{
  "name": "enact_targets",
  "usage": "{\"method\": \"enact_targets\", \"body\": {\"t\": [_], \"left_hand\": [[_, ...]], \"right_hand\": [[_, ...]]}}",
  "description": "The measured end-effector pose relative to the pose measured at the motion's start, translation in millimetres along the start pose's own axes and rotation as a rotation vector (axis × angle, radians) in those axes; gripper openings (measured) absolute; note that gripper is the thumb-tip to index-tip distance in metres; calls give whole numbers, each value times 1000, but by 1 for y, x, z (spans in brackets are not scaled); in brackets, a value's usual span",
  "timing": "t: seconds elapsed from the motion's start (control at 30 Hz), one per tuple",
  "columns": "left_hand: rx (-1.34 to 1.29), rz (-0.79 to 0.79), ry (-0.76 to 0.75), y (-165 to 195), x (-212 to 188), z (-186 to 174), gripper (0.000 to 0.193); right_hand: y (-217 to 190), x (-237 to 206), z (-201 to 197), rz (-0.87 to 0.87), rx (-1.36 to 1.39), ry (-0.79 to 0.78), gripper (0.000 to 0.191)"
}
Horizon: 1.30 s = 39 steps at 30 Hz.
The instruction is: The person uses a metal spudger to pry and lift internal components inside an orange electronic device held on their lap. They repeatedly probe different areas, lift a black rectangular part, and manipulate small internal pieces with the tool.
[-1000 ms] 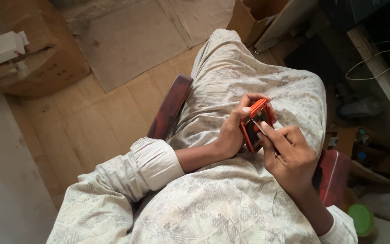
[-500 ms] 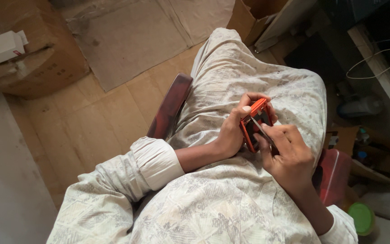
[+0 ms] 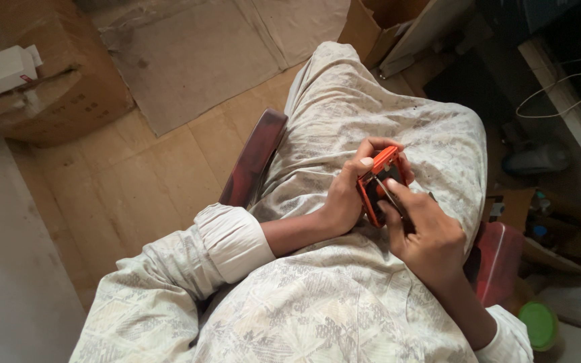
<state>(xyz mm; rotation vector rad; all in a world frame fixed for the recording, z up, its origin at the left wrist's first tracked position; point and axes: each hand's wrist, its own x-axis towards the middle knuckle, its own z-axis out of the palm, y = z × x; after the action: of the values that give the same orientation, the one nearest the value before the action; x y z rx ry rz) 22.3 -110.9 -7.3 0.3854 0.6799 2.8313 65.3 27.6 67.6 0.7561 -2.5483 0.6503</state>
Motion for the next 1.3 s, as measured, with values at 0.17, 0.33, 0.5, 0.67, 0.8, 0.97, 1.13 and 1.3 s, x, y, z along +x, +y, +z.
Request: {"method": "enact_targets", "body": {"t": [0.17,0.33,0.5,0.67,0.8,0.97,1.13,1.3], "left_hand": [[-35,-15,23,1,-1,-2,51],[-52,-11,29,0,-1,-4,49],[-64,-32,38,-1,0,-5,49],[-55,-65,52,1,1,-5,49],[-33,-89,49,3,1,-6,48],[-105,-130,69,4,1,-6,48],[-142,-139,-6,6,2,-5,49],[-166,-165,5,8,4,-6,49]], "right_hand": [[-1,2,-4,-73,-30,50,23],[-7,5,-5,5,-2,41,27],[-7,8,-6,46,30,25,27],[-6,9,-7,40,18,32,26],[-6,11,-9,12,-76,2,29],[-5,8,-9,28,-93,-39,33],[-3,3,-4,-12,-77,75,22],[1,3,-1,-2,-82,45,18]]}}
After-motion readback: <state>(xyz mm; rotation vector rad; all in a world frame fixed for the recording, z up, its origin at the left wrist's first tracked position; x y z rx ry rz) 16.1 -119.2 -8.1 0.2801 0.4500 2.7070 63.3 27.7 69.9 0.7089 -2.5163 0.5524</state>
